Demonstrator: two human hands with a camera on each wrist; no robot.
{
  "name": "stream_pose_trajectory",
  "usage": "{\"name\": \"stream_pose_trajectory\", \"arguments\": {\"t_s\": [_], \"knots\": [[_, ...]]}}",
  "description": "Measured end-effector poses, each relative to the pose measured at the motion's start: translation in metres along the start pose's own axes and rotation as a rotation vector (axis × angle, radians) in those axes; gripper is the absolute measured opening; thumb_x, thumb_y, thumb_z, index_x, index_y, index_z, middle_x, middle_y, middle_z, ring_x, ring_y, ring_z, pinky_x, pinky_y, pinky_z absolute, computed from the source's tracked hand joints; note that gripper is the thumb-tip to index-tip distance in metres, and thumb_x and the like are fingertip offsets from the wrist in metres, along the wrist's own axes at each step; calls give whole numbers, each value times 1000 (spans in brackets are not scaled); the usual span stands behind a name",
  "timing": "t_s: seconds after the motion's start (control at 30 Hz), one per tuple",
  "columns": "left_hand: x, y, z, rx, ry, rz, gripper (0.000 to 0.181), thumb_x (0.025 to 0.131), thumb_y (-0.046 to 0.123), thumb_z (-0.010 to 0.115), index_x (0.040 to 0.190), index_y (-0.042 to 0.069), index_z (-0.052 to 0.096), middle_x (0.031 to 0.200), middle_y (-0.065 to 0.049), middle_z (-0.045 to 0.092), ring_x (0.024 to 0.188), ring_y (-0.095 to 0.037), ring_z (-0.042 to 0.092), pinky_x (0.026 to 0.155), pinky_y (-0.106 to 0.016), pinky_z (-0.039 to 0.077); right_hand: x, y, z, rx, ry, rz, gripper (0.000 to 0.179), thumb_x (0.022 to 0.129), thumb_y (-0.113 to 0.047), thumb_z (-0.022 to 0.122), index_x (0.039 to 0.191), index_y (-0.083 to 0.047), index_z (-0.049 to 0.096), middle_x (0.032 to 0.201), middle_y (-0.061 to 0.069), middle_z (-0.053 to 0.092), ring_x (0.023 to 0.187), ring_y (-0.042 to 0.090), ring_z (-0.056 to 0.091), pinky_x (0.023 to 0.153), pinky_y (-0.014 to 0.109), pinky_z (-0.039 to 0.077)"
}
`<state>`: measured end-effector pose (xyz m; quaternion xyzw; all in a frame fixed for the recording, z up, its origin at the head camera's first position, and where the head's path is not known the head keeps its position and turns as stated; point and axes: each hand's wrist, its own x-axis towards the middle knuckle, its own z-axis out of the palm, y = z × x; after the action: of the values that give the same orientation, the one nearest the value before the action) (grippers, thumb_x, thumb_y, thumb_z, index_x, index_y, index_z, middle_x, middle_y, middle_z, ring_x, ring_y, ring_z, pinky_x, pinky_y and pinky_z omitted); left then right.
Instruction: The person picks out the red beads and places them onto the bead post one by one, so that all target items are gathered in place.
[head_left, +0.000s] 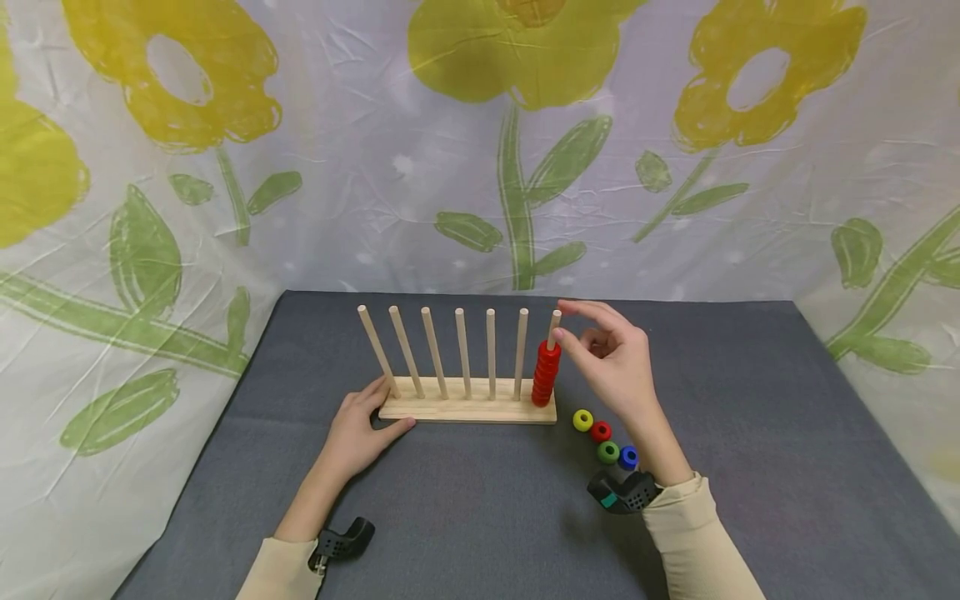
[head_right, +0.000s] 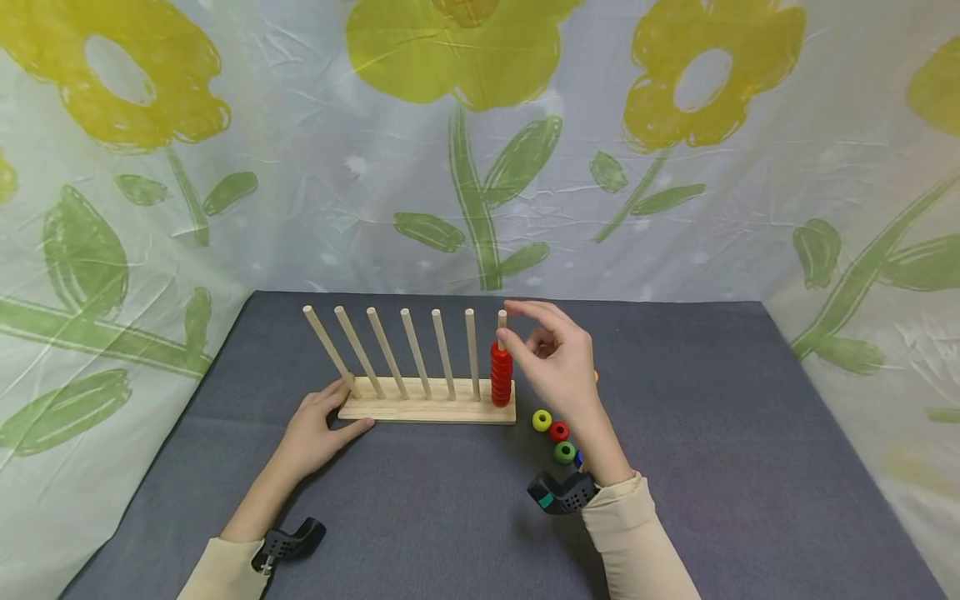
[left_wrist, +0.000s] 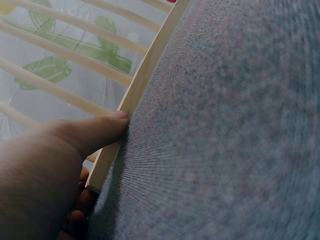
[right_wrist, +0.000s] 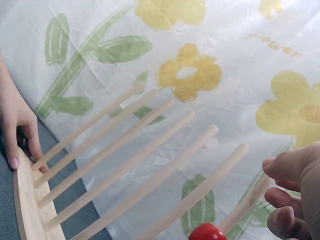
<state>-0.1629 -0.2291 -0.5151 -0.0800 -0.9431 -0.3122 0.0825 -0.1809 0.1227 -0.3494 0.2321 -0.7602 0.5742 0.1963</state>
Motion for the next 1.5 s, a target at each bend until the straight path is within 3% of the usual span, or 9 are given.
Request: {"name": "stream_pose_trajectory", "arguments": {"t_s": [0.23,0.5,0.8,1.03,1.27,1.5], "knots": [[-1,-3,-1,0,-3,-2,80,88,39,82,146,-6,50,153,-25,42,124,-44,47,98,-61,40,0,-2,-6,18,11,-5,31,89,11,73,120,8,70,113,20,67,49,15,41,47,27,33],[-1,-3,-1,-17,-3,7,81,89,39,81,148,-4,48,154,-22,42,124,-43,47,99,-60,40,-4,3,-34,65,64,-9,29,92,13,67,121,11,68,111,20,68,43,12,37,41,26,28],[0,1,-2,-18,-14,0,81,89,39,81,149,-4,47,154,-22,42,124,-43,47,99,-60,40,-31,21,-65,-133,39,48,28,92,9,70,120,6,71,114,23,68,63,12,62,48,26,37],[-1,-1,-2,-10,-17,1,82,89,41,80,149,-4,47,155,-22,41,122,-43,47,97,-60,41,-57,37,-81,-238,6,137,27,92,6,72,119,3,72,113,20,68,56,12,55,46,27,35],[4,1,0,-4,-10,20,82,89,41,80,148,-7,48,152,-25,43,121,-44,48,97,-60,41,-82,61,-84,-257,-1,197,27,90,8,74,116,0,74,106,14,69,49,10,46,43,28,33],[1,1,1,-9,-3,5,80,88,39,81,147,-6,50,152,-24,43,125,-45,46,97,-62,40,-100,90,-71,-175,-50,193,26,89,9,74,114,2,73,99,14,66,44,9,40,39,29,32]]}}
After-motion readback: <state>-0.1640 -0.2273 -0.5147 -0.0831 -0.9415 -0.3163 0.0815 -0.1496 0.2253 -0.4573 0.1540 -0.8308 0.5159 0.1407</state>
